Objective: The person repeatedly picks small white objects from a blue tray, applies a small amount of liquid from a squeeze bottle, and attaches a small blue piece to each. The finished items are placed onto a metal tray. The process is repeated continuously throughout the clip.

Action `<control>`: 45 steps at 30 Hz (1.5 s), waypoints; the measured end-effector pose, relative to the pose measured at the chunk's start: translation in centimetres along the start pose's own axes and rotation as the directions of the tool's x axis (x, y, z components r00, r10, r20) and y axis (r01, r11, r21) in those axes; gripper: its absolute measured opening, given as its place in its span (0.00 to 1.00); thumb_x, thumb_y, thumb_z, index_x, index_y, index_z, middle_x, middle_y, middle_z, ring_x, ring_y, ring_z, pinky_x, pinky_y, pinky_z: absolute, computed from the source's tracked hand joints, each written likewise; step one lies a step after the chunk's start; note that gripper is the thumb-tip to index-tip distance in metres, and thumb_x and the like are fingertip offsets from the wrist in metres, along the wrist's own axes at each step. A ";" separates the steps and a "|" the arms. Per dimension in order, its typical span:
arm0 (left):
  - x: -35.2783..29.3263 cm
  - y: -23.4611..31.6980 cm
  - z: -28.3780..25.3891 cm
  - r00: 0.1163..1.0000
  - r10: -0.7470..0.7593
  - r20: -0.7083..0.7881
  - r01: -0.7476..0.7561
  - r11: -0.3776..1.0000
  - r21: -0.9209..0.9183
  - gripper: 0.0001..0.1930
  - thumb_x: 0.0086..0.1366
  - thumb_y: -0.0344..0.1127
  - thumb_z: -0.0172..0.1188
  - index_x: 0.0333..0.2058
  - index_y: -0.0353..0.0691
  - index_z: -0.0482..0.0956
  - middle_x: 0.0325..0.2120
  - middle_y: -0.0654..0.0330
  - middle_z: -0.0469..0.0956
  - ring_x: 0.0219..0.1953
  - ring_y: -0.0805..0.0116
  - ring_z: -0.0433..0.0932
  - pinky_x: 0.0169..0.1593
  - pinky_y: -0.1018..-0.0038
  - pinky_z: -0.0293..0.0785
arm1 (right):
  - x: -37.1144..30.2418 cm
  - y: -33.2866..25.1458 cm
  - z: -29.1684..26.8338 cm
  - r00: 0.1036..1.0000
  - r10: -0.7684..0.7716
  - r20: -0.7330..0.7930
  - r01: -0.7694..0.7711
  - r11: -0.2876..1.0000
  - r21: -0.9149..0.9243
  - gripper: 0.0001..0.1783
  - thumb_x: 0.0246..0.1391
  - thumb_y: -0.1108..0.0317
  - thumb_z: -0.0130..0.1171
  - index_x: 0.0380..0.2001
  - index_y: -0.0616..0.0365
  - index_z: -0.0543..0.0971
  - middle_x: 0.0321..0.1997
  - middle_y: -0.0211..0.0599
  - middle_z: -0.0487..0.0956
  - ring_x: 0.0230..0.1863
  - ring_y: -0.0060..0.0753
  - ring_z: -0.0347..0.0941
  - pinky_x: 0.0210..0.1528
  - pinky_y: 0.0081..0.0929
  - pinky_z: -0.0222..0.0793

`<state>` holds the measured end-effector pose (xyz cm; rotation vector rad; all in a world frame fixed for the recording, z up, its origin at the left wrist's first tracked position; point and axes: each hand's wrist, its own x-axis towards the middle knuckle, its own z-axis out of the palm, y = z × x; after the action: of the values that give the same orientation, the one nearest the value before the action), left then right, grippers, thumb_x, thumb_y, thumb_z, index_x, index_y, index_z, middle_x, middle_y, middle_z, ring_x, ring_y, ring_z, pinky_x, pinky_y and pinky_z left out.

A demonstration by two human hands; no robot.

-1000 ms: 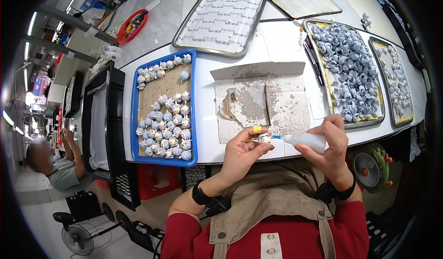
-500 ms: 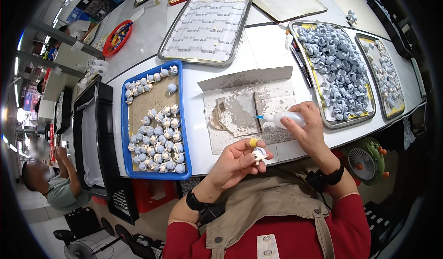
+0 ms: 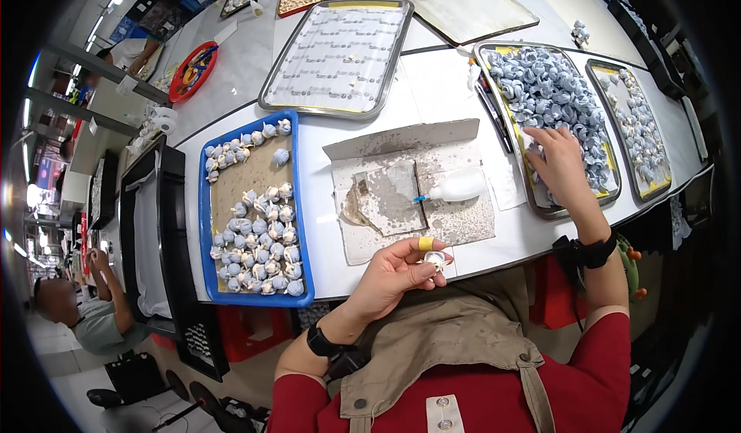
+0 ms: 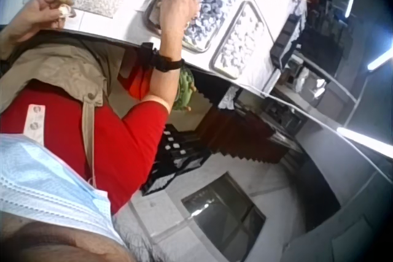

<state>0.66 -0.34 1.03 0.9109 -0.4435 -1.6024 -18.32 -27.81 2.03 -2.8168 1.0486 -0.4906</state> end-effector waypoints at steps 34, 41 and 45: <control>-0.1 -1.2 1.8 0.918 0.337 -0.208 -0.305 0.937 0.173 0.20 0.63 0.27 0.56 0.53 0.28 0.67 0.47 0.53 0.74 0.46 0.73 0.73 0.52 0.76 0.72 | -7.2 -14.8 0.2 0.923 -0.229 -0.309 0.351 0.829 0.435 0.16 0.33 0.67 0.70 0.32 0.48 0.81 0.25 0.18 0.75 0.32 0.26 0.68 0.39 0.32 0.49; -0.3 -1.4 1.5 0.924 0.319 -0.213 -0.250 0.922 0.296 0.17 0.63 0.29 0.56 0.50 0.29 0.71 0.43 0.53 0.76 0.42 0.75 0.75 0.47 0.78 0.73 | -7.1 -14.9 -0.1 0.910 -0.261 -0.322 0.379 0.839 0.390 0.12 0.35 0.67 0.69 0.28 0.48 0.81 0.23 0.18 0.75 0.29 0.24 0.68 0.36 0.32 0.49; -0.4 -0.9 2.1 0.903 0.394 -0.171 -0.330 0.891 0.312 0.16 0.62 0.28 0.57 0.49 0.30 0.73 0.43 0.54 0.76 0.42 0.75 0.75 0.47 0.78 0.73 | -6.3 -13.6 -0.3 0.876 -0.337 -0.344 0.467 0.769 0.436 0.14 0.36 0.66 0.69 0.31 0.49 0.81 0.25 0.21 0.76 0.32 0.26 0.69 0.38 0.28 0.55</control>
<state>-1.55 -0.11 1.81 1.1355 -0.6441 -1.0905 -14.43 -13.37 3.37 -2.5105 0.2372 -1.0152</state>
